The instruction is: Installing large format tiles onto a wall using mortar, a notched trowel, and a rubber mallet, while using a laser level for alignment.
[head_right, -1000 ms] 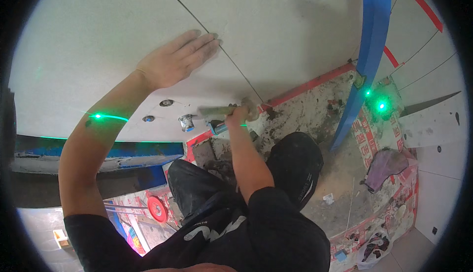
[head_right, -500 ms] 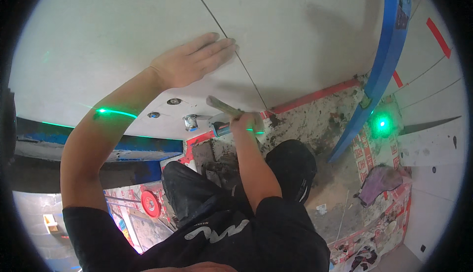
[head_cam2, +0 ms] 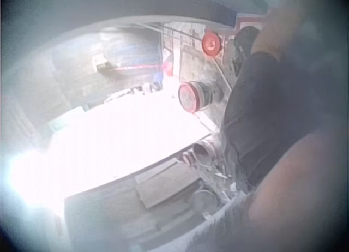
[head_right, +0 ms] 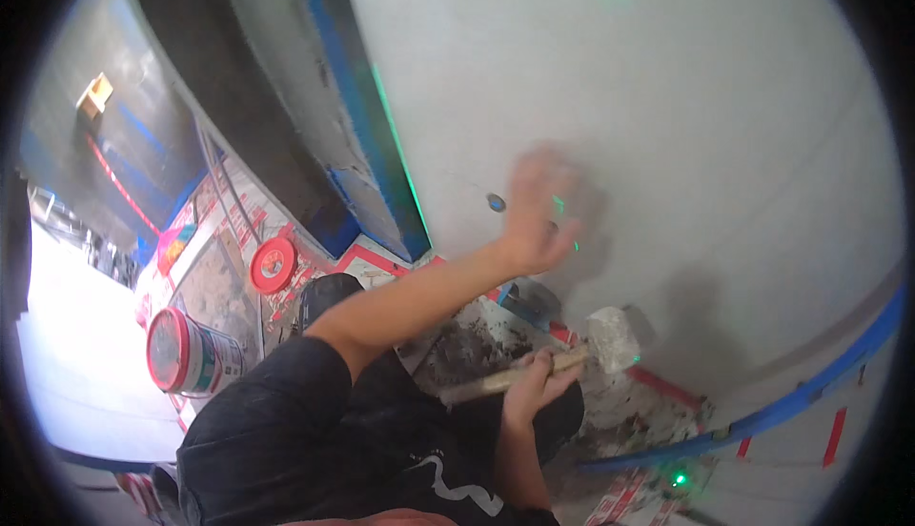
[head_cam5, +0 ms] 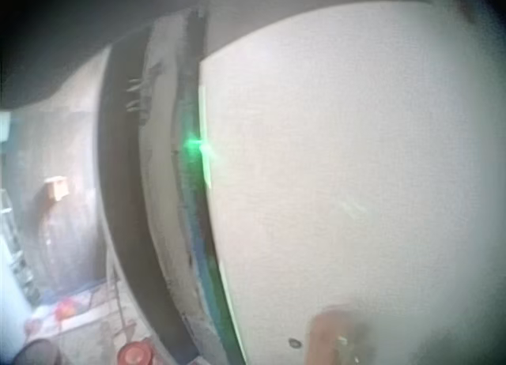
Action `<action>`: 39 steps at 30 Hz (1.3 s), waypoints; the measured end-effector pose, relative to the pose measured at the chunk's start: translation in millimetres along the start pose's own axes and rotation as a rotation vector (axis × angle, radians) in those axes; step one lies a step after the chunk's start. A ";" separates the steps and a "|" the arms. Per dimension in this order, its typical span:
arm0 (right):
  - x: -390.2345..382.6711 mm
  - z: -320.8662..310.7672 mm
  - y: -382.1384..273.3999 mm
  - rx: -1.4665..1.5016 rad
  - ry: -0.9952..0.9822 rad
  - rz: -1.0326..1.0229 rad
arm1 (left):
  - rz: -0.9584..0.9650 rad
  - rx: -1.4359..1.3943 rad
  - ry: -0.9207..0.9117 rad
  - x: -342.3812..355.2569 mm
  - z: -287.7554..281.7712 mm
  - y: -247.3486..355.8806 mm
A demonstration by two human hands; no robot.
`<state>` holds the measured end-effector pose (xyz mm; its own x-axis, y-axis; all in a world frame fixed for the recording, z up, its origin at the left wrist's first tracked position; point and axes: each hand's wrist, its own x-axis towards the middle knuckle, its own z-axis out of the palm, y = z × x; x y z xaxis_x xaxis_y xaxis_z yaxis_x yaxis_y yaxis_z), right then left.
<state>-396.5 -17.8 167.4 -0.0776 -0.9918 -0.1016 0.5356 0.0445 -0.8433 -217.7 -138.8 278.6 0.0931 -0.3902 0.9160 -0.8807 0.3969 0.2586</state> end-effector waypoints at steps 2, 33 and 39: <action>-9.9 11.5 -3.9 -0.181 -0.189 -0.211 | -0.529 0.094 0.278 -60.3 -29.2 -63.7; 123.5 181.6 0.3 -1.152 -1.223 -1.022 | -1.819 -1.145 0.478 -98.8 -69.8 -218.5; 107.8 192.2 11.6 -1.222 -1.197 -0.928 | -1.834 -0.979 0.414 -107.1 -67.6 -230.5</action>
<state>-237.0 -147.2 248.1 0.8570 -0.2851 0.4293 -0.1494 -0.9347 -0.3225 6.8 -132.3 141.6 0.5473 -0.6372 -0.5427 0.7670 0.1223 0.6299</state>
